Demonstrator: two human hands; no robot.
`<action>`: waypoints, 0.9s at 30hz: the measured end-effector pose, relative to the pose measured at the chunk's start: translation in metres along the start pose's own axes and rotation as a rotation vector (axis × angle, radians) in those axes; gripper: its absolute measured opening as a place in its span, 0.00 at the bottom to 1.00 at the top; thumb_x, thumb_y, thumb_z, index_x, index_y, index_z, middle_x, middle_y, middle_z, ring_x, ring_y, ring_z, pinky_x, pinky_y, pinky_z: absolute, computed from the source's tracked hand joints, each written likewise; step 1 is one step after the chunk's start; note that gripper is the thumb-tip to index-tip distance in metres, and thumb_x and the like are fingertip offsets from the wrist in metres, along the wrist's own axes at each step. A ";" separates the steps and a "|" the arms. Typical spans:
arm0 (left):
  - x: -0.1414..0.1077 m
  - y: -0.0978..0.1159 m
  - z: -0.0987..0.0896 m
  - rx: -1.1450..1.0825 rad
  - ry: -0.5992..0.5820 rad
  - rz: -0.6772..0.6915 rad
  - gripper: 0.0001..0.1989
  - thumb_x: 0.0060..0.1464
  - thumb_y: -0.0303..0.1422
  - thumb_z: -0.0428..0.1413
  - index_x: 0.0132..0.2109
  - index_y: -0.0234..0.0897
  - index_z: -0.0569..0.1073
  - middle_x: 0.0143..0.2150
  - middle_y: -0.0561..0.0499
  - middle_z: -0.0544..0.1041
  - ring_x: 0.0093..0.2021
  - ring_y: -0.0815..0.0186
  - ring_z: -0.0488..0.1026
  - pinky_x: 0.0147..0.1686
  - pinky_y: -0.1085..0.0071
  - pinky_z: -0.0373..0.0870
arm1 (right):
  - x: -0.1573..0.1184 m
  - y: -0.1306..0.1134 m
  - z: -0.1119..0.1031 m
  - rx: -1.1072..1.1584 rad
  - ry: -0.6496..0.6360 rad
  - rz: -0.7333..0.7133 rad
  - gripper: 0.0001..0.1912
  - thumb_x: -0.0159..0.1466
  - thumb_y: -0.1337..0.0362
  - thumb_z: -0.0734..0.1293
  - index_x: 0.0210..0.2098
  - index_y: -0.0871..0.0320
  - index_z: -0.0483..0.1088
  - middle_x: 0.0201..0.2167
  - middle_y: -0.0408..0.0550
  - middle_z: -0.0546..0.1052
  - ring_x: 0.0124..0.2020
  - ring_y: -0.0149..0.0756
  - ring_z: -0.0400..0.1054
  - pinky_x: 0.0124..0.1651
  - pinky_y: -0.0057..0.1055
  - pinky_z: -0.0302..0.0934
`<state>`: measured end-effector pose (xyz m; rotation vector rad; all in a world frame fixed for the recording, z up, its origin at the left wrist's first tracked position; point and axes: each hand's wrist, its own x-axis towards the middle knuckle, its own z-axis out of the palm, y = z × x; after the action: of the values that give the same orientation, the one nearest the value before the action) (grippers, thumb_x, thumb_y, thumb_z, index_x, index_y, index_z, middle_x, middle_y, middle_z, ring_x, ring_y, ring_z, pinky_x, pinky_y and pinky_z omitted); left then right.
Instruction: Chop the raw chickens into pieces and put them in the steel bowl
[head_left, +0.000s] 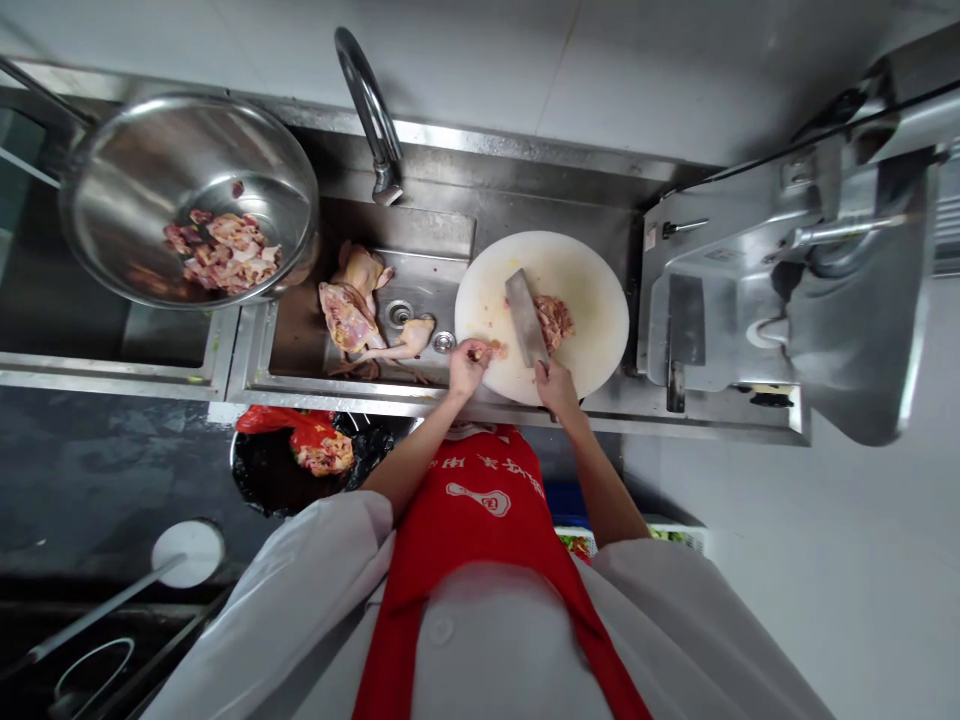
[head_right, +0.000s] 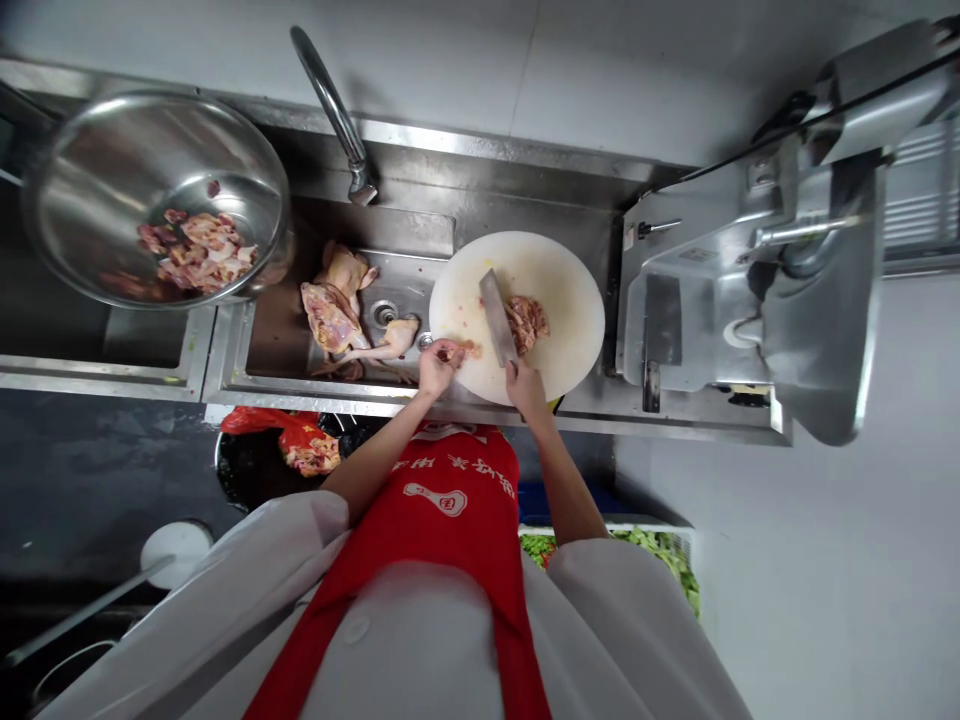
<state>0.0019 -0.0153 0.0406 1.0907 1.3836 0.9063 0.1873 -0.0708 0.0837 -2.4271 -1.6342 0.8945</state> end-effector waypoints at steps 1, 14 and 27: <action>0.001 0.003 0.005 0.041 -0.018 0.054 0.05 0.50 0.24 0.61 0.32 0.37 0.73 0.32 0.51 0.74 0.32 0.68 0.71 0.36 0.70 0.70 | -0.001 0.004 -0.009 -0.017 0.018 0.012 0.19 0.72 0.58 0.54 0.45 0.62 0.72 0.38 0.58 0.79 0.41 0.43 0.73 0.44 0.32 0.61; -0.015 0.002 -0.017 0.245 -0.112 0.208 0.02 0.54 0.29 0.61 0.36 0.39 0.76 0.43 0.44 0.74 0.53 0.55 0.67 0.54 0.61 0.65 | -0.024 -0.059 -0.007 -0.005 -0.017 -0.072 0.20 0.72 0.62 0.52 0.50 0.66 0.71 0.39 0.64 0.78 0.43 0.50 0.74 0.45 0.38 0.64; -0.018 -0.016 -0.025 0.312 -0.070 0.267 0.04 0.57 0.32 0.60 0.40 0.40 0.77 0.46 0.44 0.75 0.53 0.56 0.69 0.56 0.60 0.65 | -0.015 -0.065 0.023 0.092 -0.087 -0.053 0.20 0.71 0.60 0.54 0.44 0.64 0.74 0.37 0.61 0.80 0.40 0.46 0.75 0.42 0.34 0.65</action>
<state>-0.0252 -0.0354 0.0333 1.5582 1.3711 0.8482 0.1182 -0.0617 0.0955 -2.3034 -1.6381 1.0570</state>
